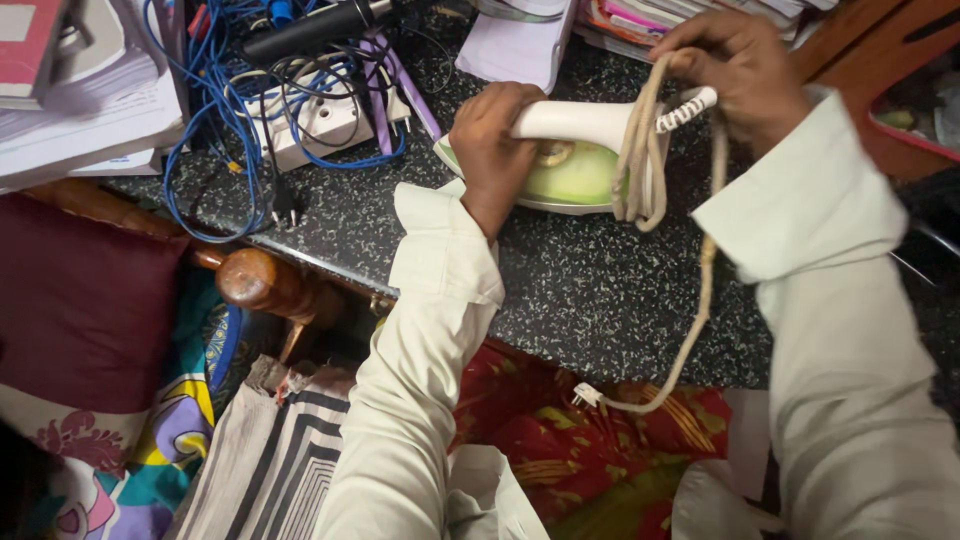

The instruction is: The person organizes several small household electronics on a cluttered table. They coil the power cord of a black appliance, then wrap the cord around a green and white iron, and finally coil the cord of a black hair straightener. The items are handled one at a time and placed back on the table.

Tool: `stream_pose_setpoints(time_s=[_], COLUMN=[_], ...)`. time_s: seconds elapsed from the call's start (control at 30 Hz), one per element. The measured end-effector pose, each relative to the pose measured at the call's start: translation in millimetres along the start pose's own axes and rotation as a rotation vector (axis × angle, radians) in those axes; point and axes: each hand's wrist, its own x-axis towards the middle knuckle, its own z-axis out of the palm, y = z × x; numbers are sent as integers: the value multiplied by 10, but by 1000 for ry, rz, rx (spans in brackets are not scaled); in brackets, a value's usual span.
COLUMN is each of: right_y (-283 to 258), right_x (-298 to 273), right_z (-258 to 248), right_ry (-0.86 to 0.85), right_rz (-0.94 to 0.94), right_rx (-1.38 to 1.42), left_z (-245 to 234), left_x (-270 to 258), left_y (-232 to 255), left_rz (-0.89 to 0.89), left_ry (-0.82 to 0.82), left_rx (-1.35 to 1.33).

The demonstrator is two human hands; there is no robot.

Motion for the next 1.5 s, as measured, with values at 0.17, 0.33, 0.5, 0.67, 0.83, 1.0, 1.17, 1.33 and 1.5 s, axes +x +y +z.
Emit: stream_pose_setpoints(time_s=[0.17, 0.33, 0.5, 0.67, 0.83, 1.0, 1.17, 1.33, 1.5], right_y=[384, 454, 680, 1195, 1227, 508, -34, -326, -519], right_x=[-238, -500, -616, -569, -789, -1346, -1823, -2324, -2650], right_z=[351, 542, 604, 683, 1021, 1432, 1458, 1366, 1215], right_ry=[258, 282, 331, 311, 234, -21, -202, -412, -407], right_rz=[97, 72, 17, 83, 300, 647, 793, 403, 440], right_rx=[188, 44, 121, 569, 240, 21, 265, 572, 711], left_z=[-18, -8, -3, 29, -38, -121, -63, 8, 25], left_x=[6, 7, 6, -21, 1, 20, -26, -70, -69], left_y=[47, 76, 96, 135, 92, 19, -12, -11, -9], left_rz=[10, 14, 0, -78, -113, -72, -27, -3, 38], left_ry=[-11, -22, -26, 61, 139, 113, 84, 36, -1], left_rx=[-1, 18, -17, -138, -165, 19, 82, 177, 244])
